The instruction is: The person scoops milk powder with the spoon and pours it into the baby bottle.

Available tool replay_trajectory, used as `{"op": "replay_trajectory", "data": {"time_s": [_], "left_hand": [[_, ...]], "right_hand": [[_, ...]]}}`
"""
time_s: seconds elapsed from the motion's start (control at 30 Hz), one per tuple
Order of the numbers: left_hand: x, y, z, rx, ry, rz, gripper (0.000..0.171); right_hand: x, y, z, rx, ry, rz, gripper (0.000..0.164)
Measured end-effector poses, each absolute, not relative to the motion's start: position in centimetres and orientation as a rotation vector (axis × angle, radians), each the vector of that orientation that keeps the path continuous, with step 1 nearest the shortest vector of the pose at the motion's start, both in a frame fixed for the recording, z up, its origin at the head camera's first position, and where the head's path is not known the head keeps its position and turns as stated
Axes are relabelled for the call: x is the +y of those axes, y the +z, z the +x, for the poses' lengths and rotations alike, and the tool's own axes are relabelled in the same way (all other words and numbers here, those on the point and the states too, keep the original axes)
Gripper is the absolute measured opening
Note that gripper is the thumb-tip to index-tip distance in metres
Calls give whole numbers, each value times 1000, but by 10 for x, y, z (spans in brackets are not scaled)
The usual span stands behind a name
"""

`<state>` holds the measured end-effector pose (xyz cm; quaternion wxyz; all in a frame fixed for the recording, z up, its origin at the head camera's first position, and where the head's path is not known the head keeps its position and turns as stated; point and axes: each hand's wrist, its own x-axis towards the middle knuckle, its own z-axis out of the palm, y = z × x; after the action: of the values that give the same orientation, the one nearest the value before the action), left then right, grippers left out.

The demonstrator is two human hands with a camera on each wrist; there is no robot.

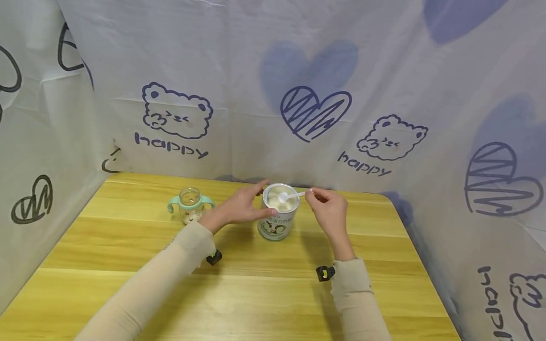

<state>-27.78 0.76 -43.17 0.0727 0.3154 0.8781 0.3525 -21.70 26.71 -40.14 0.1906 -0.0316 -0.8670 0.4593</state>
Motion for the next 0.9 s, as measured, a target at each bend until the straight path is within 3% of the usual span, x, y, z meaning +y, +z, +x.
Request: {"op": "replay_trajectory", "data": {"time_s": [0.47, 0.9], "left_hand": [[11, -433, -277, 2615, 1094, 991, 91], [12, -433, -276, 2604, 1094, 984, 91]], "right_hand": [[248, -414, -221, -2495, 759, 248, 18], [237, -413, -221, -2563, 858, 308, 16]]}}
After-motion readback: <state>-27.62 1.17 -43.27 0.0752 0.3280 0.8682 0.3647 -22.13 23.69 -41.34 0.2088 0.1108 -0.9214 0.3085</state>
